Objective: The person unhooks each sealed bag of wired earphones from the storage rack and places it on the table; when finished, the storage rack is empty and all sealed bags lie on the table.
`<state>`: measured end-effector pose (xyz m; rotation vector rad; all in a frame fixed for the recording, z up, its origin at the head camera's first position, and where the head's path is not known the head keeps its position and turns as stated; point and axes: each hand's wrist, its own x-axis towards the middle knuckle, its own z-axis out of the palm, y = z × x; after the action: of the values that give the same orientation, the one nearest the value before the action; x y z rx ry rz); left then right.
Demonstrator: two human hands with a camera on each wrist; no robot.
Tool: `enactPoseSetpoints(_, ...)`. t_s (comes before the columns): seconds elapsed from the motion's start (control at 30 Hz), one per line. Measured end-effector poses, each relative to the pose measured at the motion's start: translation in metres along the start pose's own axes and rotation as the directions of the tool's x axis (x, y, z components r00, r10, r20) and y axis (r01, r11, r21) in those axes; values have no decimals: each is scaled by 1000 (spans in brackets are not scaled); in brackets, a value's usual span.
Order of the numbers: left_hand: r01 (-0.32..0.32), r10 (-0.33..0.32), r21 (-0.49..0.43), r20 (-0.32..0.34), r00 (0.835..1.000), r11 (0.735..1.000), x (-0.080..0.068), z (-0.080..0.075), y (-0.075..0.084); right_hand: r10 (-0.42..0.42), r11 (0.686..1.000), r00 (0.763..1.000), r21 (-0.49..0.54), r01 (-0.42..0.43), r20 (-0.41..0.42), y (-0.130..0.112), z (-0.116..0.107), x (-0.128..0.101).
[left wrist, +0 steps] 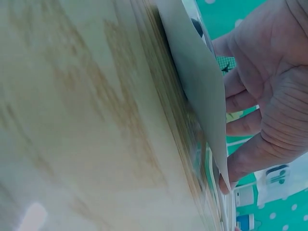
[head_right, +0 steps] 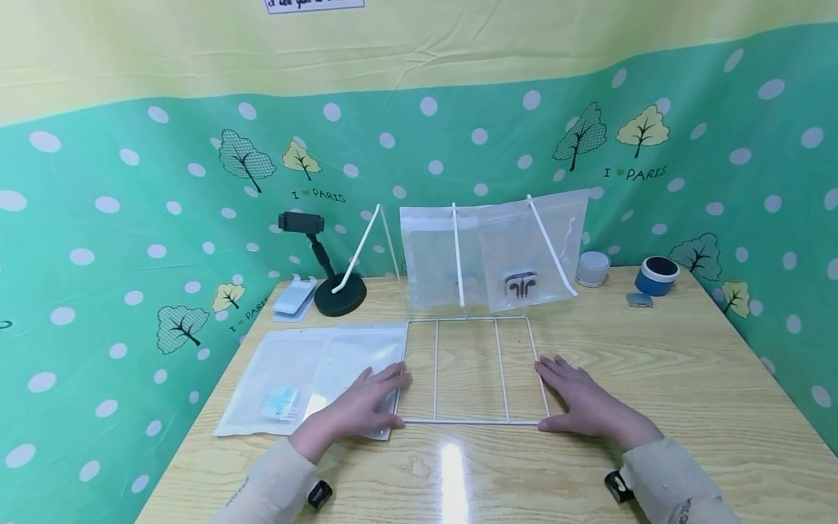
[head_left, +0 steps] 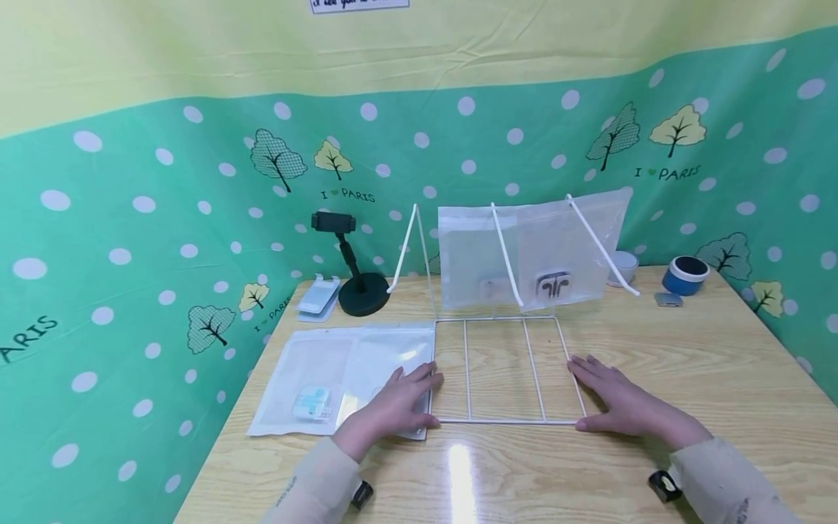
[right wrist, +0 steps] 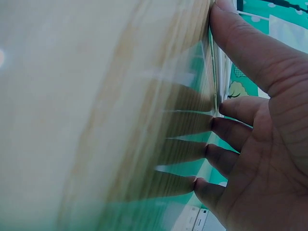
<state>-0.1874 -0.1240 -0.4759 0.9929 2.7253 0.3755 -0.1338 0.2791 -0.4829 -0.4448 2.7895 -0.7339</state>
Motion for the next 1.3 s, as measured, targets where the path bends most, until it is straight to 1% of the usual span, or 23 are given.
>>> enactPoseSetpoints(0.2, 2, -1, 11, -7, 1000, 1000, 0, 1, 1, 6, 1000, 1000, 3, -6, 7, 0, -1, 1)
enactPoseSetpoints(0.53, 21, -21, 17, -20, 1000, 1000, 1, 4, 1, -21, 1000, 1000, -3, 21, 7, -2, -1, 2)
enactPoseSetpoints(0.67, 30, -30, 4, -17, 999, 1000, 1, 4, 2, -11, 1000, 1000, -6, 11, 10, 0, -2, 2)
enactPoseSetpoints(0.8, 40, -40, 5, -17, 999, 999, 2, 4, 3, 7, 1000, 1000, 26, -7, 8, 3, -6, 2)
enactPoseSetpoints(0.9, 45, -45, 13, -21, 999, 999, 3, 4, 4, 20, 998, 999, 65, -18, -27, 6, -11, 4)
enactPoseSetpoints(1.0, 51, -51, 14, -23, 998, 999, 3, 4, 4, 44, 993, 995, 112, -34, -88, 10, -18, 8)
enactPoseSetpoints(1.1, 53, -53, 15, -24, 998, 998, 3, 5, 4, 78, 986, 985, 158, -53, -154, 13, -27, 12)
enactPoseSetpoints(1.2, 55, -55, 12, -27, 998, 998, 3, 5, 5, 106, 976, 967, 211, -57, -231, 16, -38, 16)
enactPoseSetpoints(1.3, 60, -59, 4, -29, 998, 998, 4, 5, 5, 142, 961, 936, 273, -52, -322, 17, -50, 21)
